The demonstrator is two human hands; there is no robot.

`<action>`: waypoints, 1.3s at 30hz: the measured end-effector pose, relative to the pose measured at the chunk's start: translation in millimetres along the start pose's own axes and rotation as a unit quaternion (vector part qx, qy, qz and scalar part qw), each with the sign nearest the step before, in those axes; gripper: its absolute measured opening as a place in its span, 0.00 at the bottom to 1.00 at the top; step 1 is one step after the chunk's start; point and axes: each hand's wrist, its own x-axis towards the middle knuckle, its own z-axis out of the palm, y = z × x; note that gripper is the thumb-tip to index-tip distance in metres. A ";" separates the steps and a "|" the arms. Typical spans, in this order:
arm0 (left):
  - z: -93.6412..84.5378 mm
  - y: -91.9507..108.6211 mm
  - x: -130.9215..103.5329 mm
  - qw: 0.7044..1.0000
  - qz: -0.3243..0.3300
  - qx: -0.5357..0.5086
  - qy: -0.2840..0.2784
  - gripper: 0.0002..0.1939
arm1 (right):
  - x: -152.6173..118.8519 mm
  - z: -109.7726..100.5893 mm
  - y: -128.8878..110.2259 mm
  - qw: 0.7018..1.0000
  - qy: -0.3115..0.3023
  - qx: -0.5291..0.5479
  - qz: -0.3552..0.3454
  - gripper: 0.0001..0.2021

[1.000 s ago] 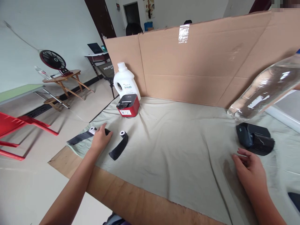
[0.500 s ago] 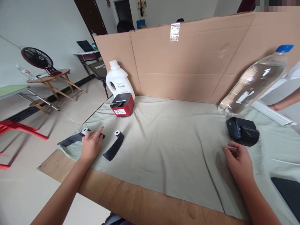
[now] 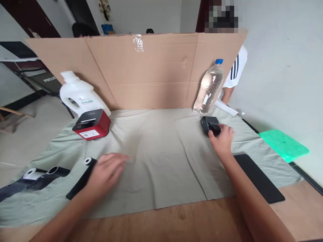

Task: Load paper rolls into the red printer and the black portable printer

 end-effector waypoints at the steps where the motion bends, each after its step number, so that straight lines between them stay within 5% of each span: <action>1: 15.1 13.5 15.1 0.997 0.033 -0.021 -0.069 0.19 | 13.8 2.5 0.6 0.999 -0.024 -0.038 0.024 0.28; 3: 43.7 36.7 36.7 0.980 0.101 -0.048 -0.164 0.23 | 40.2 11.2 1.4 0.987 -0.103 -0.094 0.085 0.37; 6: 70.1 57.0 44.8 0.958 0.153 -0.070 -0.234 0.30 | 68.9 26.4 2.9 0.958 -0.227 -0.117 0.131 0.47; 11: 73.6 61.5 30.2 0.951 0.147 -0.099 -0.252 0.32 | 72.0 26.5 -13.9 0.954 -0.256 -0.121 0.103 0.52; 17: 75.3 59.3 25.9 0.952 0.150 -0.130 -0.235 0.33 | 2.5 11.2 -120.9 0.967 -0.254 -0.018 0.013 0.51; 21: 78.8 60.3 24.4 0.957 0.146 -0.136 -0.211 0.33 | -62.0 36.6 -198.2 0.960 -0.270 0.039 -0.066 0.54; 25: 79.6 60.1 23.9 0.960 0.145 -0.145 -0.191 0.33 | -106.8 69.2 -235.1 0.956 -0.273 0.081 -0.065 0.56; 29: 78.3 58.8 23.7 0.963 0.137 -0.161 -0.169 0.31 | -116.4 68.5 -240.7 0.956 -0.279 0.067 -0.059 0.57; 33: 76.5 63.0 21.3 0.961 0.107 -0.221 -0.127 0.22 | -90.9 48.5 -223.3 0.940 -0.335 0.046 -0.047 0.52; 36: 71.2 62.2 32.9 0.949 -0.027 -0.304 -0.078 0.12 | -67.0 53.3 -197.3 0.939 -0.314 0.120 -0.073 0.41; 39: 64.6 42.1 69.6 0.897 -0.218 -0.383 0.020 0.09 | -60.5 76.4 -174.9 0.929 -0.289 0.213 -0.088 0.33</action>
